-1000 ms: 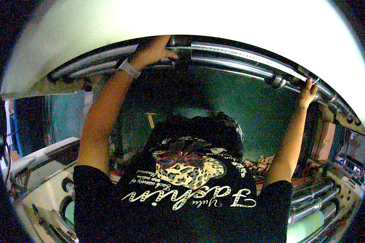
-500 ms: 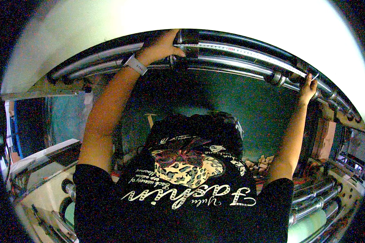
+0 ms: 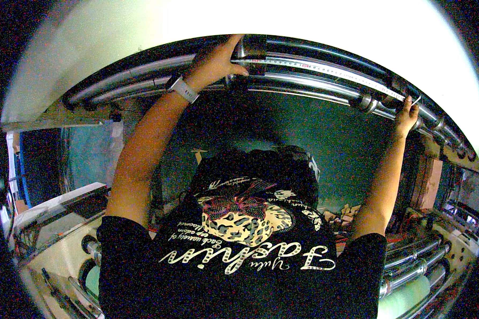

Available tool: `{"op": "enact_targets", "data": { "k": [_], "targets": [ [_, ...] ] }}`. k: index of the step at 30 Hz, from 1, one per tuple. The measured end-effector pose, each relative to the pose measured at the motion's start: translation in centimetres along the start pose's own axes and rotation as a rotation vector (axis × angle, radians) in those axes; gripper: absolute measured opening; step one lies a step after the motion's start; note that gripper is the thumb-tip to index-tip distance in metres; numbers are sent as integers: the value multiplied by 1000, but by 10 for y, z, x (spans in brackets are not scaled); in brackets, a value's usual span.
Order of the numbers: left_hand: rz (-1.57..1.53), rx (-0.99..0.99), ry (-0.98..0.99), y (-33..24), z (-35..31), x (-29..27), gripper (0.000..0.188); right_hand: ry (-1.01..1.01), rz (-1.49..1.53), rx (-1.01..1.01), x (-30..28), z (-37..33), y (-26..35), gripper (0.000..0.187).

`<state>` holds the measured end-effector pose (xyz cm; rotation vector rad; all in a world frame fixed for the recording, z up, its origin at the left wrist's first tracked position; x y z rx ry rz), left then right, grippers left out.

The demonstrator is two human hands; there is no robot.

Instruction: The person uses a tape measure to check distances between metal components on industrial rollers, manually adjusting sliding pieces along a horizontal bar within a large machine.

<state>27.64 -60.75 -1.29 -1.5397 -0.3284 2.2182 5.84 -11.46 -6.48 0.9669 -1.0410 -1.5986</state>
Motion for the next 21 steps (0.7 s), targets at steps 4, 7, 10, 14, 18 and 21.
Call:
{"op": "enact_targets", "data": {
  "k": [4,7,10,14,18,21],
  "targets": [
    [-129,-171,171,-1,1,2,88,-2,-8,18,0,-3,6,18],
    [-131,-160,159,-3,2,1,88,-7,-16,-5,-8,6,-8,18],
    [-148,-146,148,0,1,3,88,-3,-28,6,-9,8,-12,18],
    [-125,-160,157,0,-1,1,88,-24,-15,56,-2,3,-6,19],
    [-101,-173,175,-8,1,-5,88,-22,-39,38,-7,4,-7,19],
    [-116,-171,176,-6,1,-3,87,-4,-23,27,-9,6,-11,18]
  ]
}}
Point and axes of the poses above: each hand's wrist, its own z-axis towards the middle knuckle, its own x-axis out of the palm, y = z × x, the point moved 6 cm from there along z, towards the middle knuckle, and after that the axes turned 6 degrees about -z, right-handed, at the moved point
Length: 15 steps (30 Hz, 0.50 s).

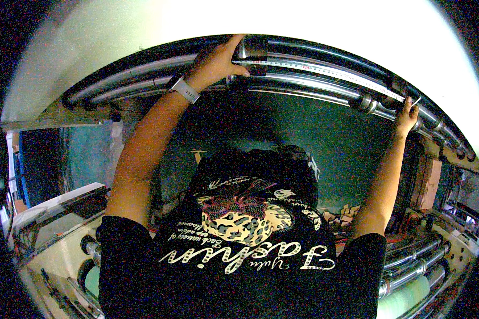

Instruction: The person uses a tape measure to check distances between metal components on industrial rollers, manually adjusting sliding pieces along a horizontal bar within a large machine.

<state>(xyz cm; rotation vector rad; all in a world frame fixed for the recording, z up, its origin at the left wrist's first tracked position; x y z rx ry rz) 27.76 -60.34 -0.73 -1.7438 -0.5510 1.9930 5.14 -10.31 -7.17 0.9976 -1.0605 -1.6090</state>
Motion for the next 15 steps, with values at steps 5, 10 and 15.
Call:
{"op": "enact_targets", "data": {
  "k": [5,10,15],
  "targets": [
    [85,126,-128,6,1,4,89,14,1,17,-2,2,-5,17],
    [53,107,-103,7,1,4,89,-3,-18,3,2,-1,0,18],
    [-12,35,-25,2,1,2,87,20,-28,-28,-4,6,-8,18]
  ]
}}
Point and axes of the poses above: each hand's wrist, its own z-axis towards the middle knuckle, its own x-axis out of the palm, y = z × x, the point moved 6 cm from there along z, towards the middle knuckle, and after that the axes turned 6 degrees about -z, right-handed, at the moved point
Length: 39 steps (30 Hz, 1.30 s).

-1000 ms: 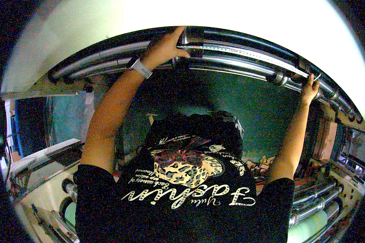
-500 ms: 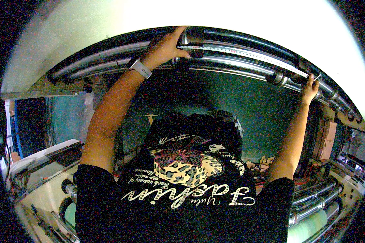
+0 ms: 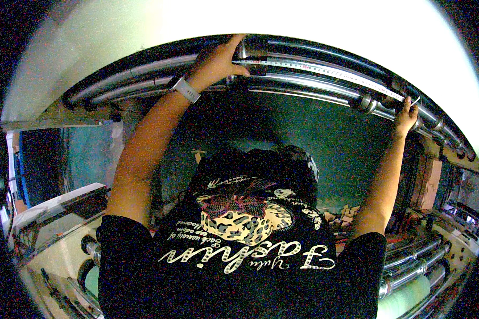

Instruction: The person uses a tape measure to check distances between metal components on industrial rollers, manually adjusting sliding pieces along a horizontal bar within a large machine.

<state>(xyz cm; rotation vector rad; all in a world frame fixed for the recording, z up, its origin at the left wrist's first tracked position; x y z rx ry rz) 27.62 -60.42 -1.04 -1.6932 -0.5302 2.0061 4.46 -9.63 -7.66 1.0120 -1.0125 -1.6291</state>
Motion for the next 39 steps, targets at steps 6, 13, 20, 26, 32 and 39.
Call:
{"op": "enact_targets", "data": {
  "k": [6,13,20,26,32,39],
  "targets": [
    [-57,9,54,9,3,8,88,-35,-15,-37,-3,4,-4,21],
    [-351,9,178,35,-16,-19,27,-83,-53,-66,19,-19,32,26],
    [-363,54,317,43,-2,-5,14,-83,-9,-62,8,-13,21,20],
    [-360,44,340,36,-1,-3,10,-73,76,7,22,-23,35,19],
    [-353,42,358,39,1,-3,10,-33,45,15,12,-13,20,18],
    [-334,61,353,38,3,-4,10,-59,22,-33,16,-20,30,20]
  ]
}}
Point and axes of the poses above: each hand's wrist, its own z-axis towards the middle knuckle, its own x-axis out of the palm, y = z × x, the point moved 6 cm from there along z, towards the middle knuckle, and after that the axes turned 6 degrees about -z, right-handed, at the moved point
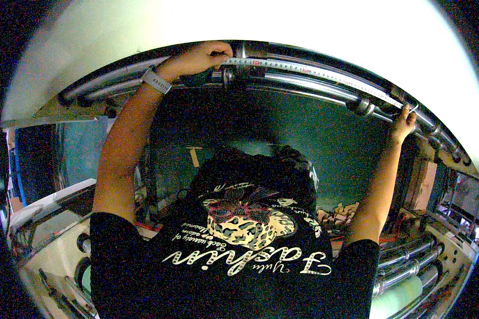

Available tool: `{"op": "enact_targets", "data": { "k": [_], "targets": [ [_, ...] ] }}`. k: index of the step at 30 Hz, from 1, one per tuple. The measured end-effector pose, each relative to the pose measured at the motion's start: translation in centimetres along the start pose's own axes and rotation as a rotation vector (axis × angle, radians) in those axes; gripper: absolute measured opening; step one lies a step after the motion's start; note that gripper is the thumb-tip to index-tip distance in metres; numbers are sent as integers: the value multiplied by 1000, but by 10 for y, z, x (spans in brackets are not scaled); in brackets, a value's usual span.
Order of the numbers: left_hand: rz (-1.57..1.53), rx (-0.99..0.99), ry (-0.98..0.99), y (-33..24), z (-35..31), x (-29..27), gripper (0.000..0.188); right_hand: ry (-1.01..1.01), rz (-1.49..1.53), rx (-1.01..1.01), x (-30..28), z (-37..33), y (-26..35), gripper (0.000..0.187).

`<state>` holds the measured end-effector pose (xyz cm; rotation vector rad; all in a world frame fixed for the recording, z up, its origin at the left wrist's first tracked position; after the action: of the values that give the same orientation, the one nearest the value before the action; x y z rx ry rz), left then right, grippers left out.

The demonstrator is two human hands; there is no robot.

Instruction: The person uses a tape measure to check distances between metal components on industrial rollers, manually adjusting sliding pieces along a horizontal bar within a large machine.

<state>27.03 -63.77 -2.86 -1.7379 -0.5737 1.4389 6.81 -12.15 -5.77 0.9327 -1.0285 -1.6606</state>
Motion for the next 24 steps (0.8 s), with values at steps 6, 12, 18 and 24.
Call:
{"op": "enact_targets", "data": {
  "k": [6,12,18,24],
  "targets": [
    [36,-111,44,-8,0,0,15,29,-101,13,-6,2,-10,19],
    [29,-220,18,9,-13,-1,22,-48,-137,34,-19,4,-43,26],
    [-11,-288,-43,0,-11,-4,15,-47,44,68,0,-19,-4,17],
    [-13,-309,2,-5,-9,-1,16,-125,183,48,-5,-10,-20,15]
  ]
}}
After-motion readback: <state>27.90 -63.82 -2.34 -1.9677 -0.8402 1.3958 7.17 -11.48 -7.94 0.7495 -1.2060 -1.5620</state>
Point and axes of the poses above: each hand's wrist, its own z-axis towards the middle knuckle, its own x-axis out of the palm, y = z × x, the point moved 6 cm from there along z, towards the middle knuckle, and after that the axes turned 6 degrees about -z, right-handed, at the moved point
